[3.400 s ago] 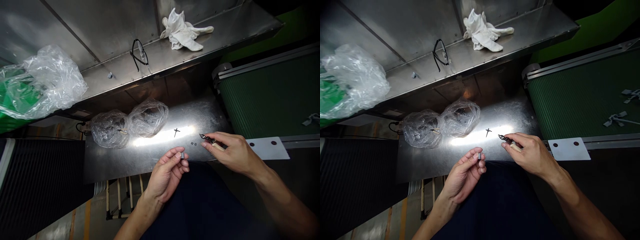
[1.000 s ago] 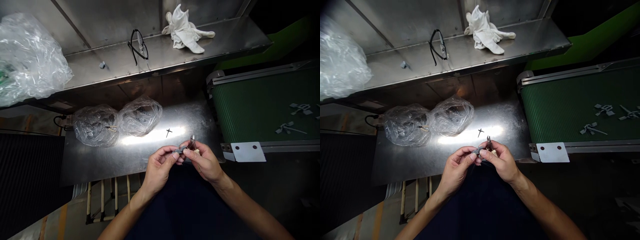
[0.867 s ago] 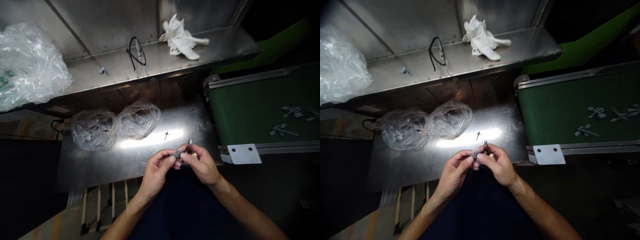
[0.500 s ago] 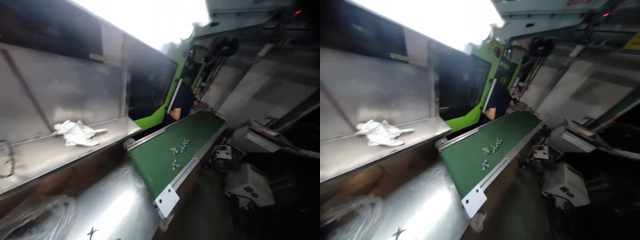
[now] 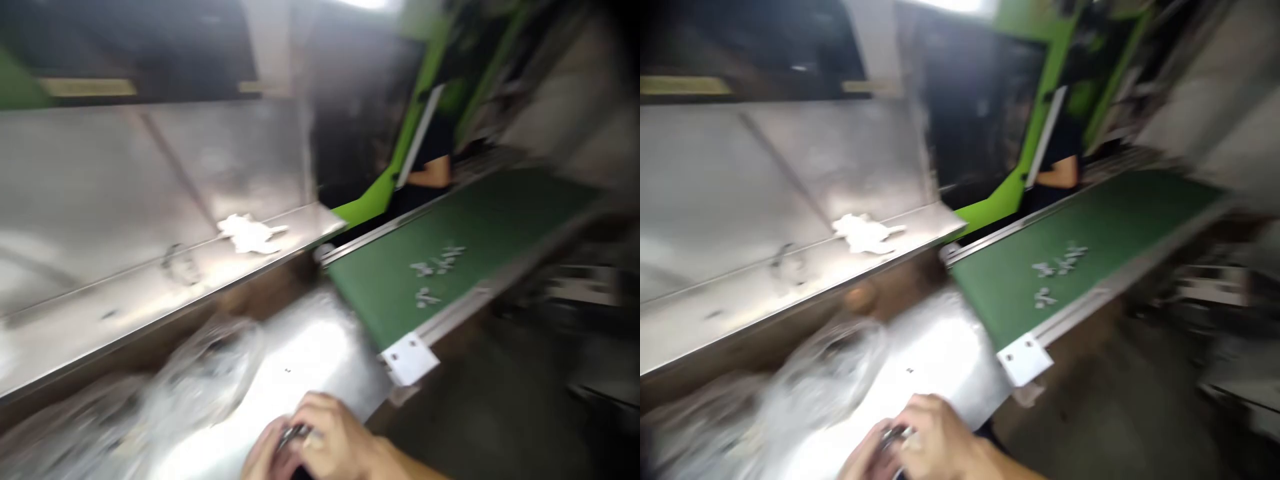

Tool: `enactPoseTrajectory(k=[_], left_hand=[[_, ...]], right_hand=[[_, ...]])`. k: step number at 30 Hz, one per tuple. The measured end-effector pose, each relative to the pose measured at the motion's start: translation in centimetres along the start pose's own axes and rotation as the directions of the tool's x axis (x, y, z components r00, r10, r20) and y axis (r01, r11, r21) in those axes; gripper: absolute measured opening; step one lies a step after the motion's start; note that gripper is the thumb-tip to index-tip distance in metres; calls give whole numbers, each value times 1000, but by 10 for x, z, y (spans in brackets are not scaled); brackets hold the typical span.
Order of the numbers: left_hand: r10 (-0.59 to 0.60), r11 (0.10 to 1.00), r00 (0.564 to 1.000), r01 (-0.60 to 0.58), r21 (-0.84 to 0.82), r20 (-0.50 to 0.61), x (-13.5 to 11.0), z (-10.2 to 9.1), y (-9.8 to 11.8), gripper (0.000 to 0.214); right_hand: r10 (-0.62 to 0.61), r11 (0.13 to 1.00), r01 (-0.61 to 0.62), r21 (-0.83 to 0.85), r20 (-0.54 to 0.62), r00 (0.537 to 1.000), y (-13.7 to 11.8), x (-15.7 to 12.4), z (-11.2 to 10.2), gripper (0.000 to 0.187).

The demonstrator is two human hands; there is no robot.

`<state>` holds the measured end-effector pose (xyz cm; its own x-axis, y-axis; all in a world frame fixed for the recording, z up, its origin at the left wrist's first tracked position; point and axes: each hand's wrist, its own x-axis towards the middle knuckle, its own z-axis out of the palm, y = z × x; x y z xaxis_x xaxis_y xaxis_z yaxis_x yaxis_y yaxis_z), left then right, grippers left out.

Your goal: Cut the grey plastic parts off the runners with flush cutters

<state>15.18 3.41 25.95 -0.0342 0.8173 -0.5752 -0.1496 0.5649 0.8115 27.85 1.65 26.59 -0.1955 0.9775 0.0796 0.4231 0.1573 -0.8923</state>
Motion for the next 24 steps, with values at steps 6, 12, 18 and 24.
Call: enactPoseTrajectory(k=[6,12,18,24], left_hand=[[-197,857,964,258,-446,180,-8,-40,-20,21],[-219,790,957,289,-540,192,-11,-43,-28,12],[-229,728,942,333,-600,245,-10,-46,-17,19],[-195,653,910,400,-643,367,-27,-47,14,28]], right_hand=[[-12,995,-3,97,159,987,12,-9,18,16],[-20,999,12,51,166,986,7,-8,18,16],[-64,998,61,34,122,990,5,1,14,18],[-76,997,75,31,10,997,-2,4,-4,10]])
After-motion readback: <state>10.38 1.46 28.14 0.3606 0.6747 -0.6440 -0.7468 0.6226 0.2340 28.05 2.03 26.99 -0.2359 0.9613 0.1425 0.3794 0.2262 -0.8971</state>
